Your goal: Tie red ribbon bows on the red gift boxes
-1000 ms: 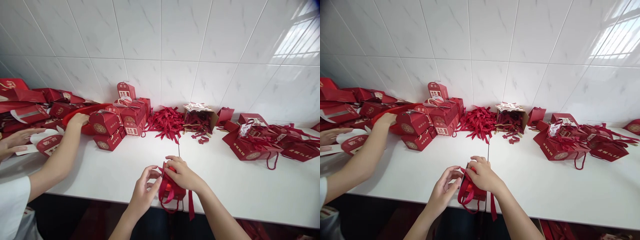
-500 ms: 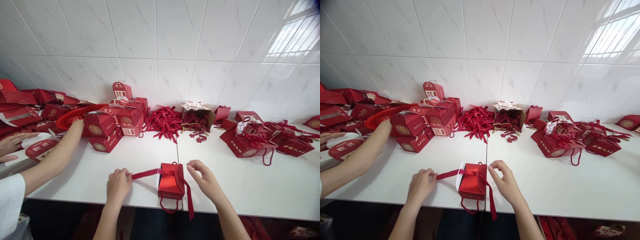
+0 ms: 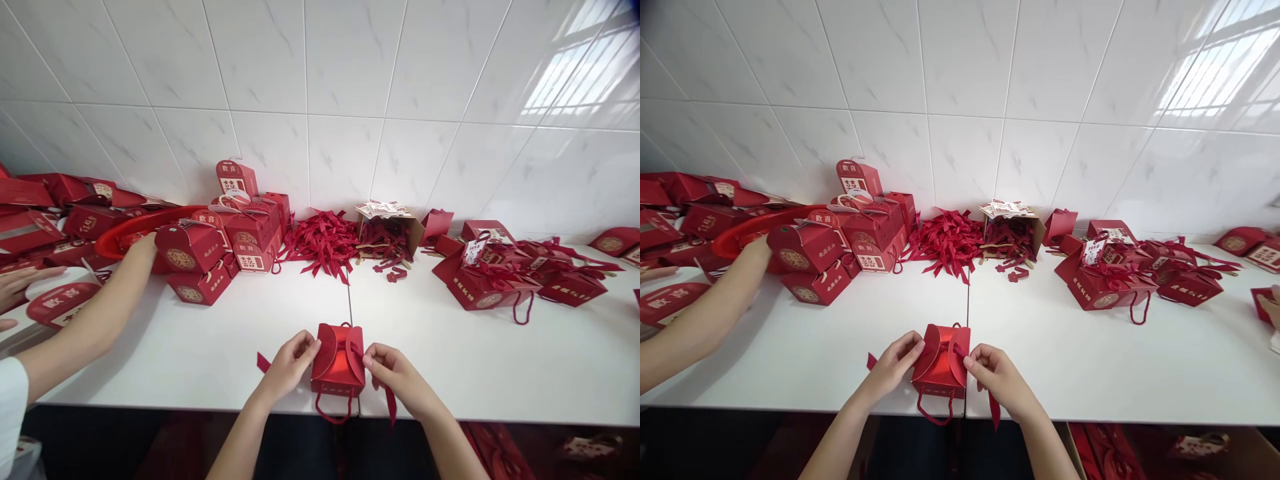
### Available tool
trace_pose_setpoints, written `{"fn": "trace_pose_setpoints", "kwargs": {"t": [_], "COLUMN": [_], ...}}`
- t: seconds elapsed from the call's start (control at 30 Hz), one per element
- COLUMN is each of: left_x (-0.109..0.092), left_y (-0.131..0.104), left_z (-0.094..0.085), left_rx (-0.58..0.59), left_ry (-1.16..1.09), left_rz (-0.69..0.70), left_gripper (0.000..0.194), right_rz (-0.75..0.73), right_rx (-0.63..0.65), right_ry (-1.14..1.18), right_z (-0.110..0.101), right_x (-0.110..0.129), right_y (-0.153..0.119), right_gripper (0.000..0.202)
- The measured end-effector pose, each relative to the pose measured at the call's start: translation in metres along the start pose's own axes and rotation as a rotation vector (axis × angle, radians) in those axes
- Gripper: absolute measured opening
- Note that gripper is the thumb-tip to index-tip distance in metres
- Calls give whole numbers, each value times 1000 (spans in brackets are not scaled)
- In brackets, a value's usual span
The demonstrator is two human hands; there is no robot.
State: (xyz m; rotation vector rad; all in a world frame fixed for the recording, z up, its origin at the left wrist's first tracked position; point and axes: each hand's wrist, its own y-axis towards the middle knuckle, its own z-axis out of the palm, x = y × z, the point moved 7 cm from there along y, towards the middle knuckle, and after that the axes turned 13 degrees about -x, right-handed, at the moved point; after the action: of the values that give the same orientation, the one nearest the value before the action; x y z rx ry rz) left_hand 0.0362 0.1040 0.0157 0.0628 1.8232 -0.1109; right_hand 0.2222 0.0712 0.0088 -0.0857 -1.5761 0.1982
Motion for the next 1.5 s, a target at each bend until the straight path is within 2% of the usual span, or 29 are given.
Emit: {"fn": "trace_pose_setpoints", "kwargs": {"t": [0.17, 0.3, 0.4, 0.5, 0.6, 0.67, 0.73, 0.77, 0.87, 0.93, 1.0, 1.1, 1.17, 1.2, 1.3, 1.37, 1.43, 1.5], "left_x": [-9, -24, -32, -33, -24, -14, -3, 1, 10, 13, 14, 10, 7, 8, 21, 32, 41, 47], "left_y": [3, 4, 4, 6, 10, 11, 10, 8, -7, -23, -34, -46, -50, -51, -45, -37, -27, -20], "left_z": [-14, -21, -22, -21, -16, -10, -9, -12, -36, -50, -51, -35, -25, -22, -25, -28, -28, -23], "left_rx": [-2, -39, -30, -10, 12, 35, 1, -65, -390, -520, -464, -190, -69, -50, -133, -227, -308, -342], "left_ry": [13, 46, 59, 61, 76, 88, 94, 99, 141, 192, 258, 280, 231, 210, 162, 48, -191, -520], "left_rz": [4, 13, 25, 35, 23, 9, 20, 41, 138, 148, 94, 18, -19, -46, -154, -199, -249, -321], "left_gripper": [45, 43, 40, 39, 40, 41, 39, 36, 24, 21, 24, 26, 25, 25, 31, 35, 41, 47], "right_rz": [-79, -181, -424, -723, -916, -942, -901, -869, -747, -602, -411, -166, -96, -88, -57, 36, 141, 216], "right_rx": [-65, -174, -317, -387, -392, -360, -323, -326, -456, -551, -518, -279, -134, -101, -155, -217, -279, -345], "right_ry": [-162, -352, -436, -515, -600, -669, -720, -730, -722, -717, -689, -595, -514, -474, -334, -173, 127, 509], "right_z": [-17, -30, -40, -44, -40, -34, -26, -24, -28, -37, -41, -30, -16, -11, -7, -8, -9, -7], "right_x": [13, 26, 48, 64, 57, 40, 18, 8, -15, -27, -37, -45, -42, -38, -32, -38, -47, -54], "right_y": [7, 13, 10, 0, -5, -3, 0, 0, -4, -9, -12, -14, -17, -17, -13, -8, -3, 2], "right_gripper": [41, 27, 18, 20, 26, 28, 29, 28, 22, 25, 30, 31, 32, 35, 46, 50, 47, 35]}}
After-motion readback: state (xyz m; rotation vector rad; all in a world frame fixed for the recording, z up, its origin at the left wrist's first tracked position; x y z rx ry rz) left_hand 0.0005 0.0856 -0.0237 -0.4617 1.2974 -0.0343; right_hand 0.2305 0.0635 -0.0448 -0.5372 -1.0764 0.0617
